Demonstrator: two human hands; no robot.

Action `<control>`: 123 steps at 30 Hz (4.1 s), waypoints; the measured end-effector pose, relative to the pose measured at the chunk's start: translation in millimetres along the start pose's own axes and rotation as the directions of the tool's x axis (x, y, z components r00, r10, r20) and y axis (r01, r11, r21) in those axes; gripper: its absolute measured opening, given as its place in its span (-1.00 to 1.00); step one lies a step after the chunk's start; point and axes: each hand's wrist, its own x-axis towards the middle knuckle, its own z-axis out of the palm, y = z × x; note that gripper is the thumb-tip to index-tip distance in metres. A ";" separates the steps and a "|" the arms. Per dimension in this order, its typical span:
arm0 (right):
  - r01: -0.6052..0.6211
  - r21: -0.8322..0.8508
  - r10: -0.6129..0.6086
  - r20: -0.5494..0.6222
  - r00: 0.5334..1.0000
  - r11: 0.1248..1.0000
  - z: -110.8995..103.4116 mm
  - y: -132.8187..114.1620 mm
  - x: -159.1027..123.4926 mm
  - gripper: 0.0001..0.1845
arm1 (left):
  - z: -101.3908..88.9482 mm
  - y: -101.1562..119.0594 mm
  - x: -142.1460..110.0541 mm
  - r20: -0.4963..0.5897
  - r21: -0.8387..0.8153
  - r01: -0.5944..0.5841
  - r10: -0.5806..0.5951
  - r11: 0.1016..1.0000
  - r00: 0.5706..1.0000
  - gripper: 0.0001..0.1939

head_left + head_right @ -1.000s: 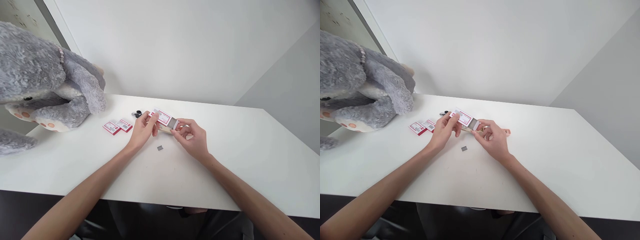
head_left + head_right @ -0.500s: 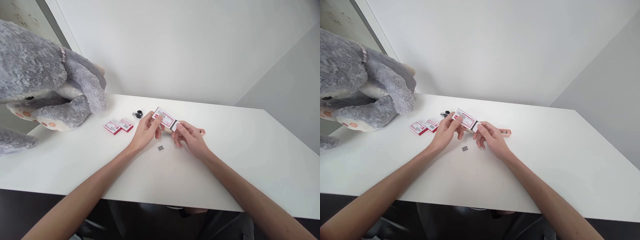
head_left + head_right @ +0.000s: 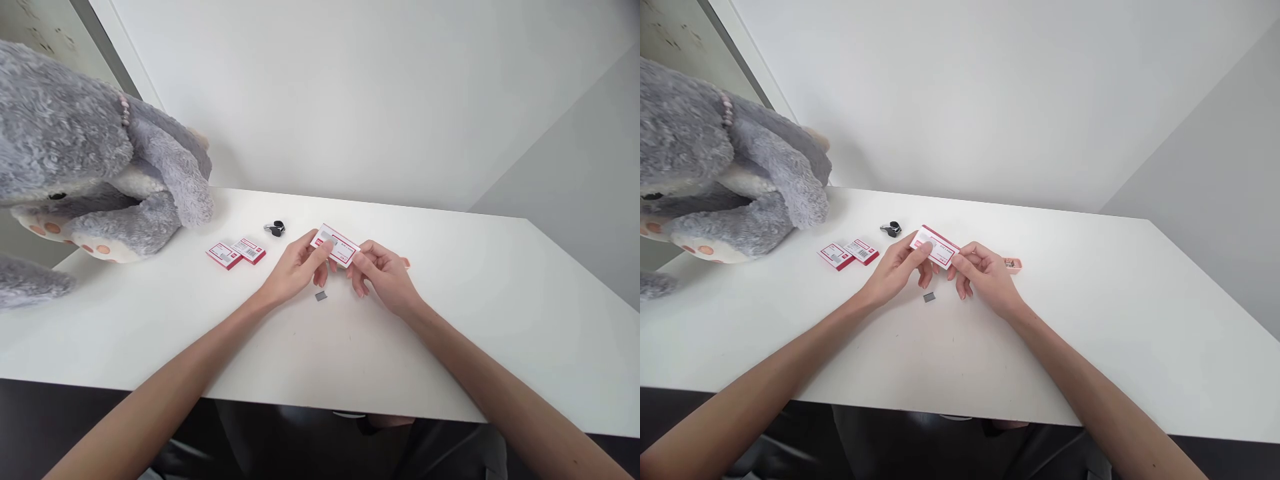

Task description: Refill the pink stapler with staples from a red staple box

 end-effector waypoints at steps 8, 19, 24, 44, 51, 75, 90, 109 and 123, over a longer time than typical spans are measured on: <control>0.005 -0.084 0.000 0.059 0.998 0.996 7.5 5.5 -4.3 -0.59 | -9.0 -2.8 5.6 -0.282 0.040 -0.068 0.076 0.997 0.956 -0.50; 0.079 -0.328 -0.036 0.136 0.990 0.941 11.8 11.4 -10.2 -0.74 | -71.6 -28.9 15.4 -0.397 0.808 0.018 0.521 0.589 0.755 -0.74; 0.117 -0.387 -0.063 0.148 0.987 0.915 11.3 12.8 -10.3 -0.77 | -90.0 -37.4 14.3 -0.354 0.858 0.057 0.506 0.511 0.787 -0.80; 0.336 -0.572 -0.194 0.296 0.935 0.748 6.2 22.6 -9.1 -0.89 | -82.0 -41.6 15.6 -0.294 0.880 0.008 0.531 0.475 0.795 -0.90; 0.432 -0.625 -0.226 0.384 0.895 0.650 3.8 28.1 -4.3 -0.73 | -44.2 -34.6 9.5 -0.018 0.843 -0.237 0.465 0.484 0.885 -0.86; -0.184 0.067 0.168 0.194 0.967 0.981 1.1 10.6 1.6 -0.60 | -31.0 -39.0 3.7 0.162 0.793 -0.280 0.256 0.542 0.953 -0.78; -0.146 -0.027 0.148 0.095 0.984 0.989 -1.5 7.5 2.6 -0.64 | -29.5 -38.9 5.3 0.150 0.815 -0.265 0.254 0.516 0.956 -0.82; 0.619 -0.478 -0.250 0.628 0.737 0.623 30.0 18.4 -16.7 -0.54 | -28.5 -37.7 4.6 0.142 0.801 -0.251 0.235 0.543 0.961 -0.83; 0.640 -0.460 -0.390 0.527 0.755 0.615 31.4 26.2 -11.5 -0.81 | -27.2 -38.1 4.7 0.132 0.811 -0.209 0.178 0.547 0.975 -0.81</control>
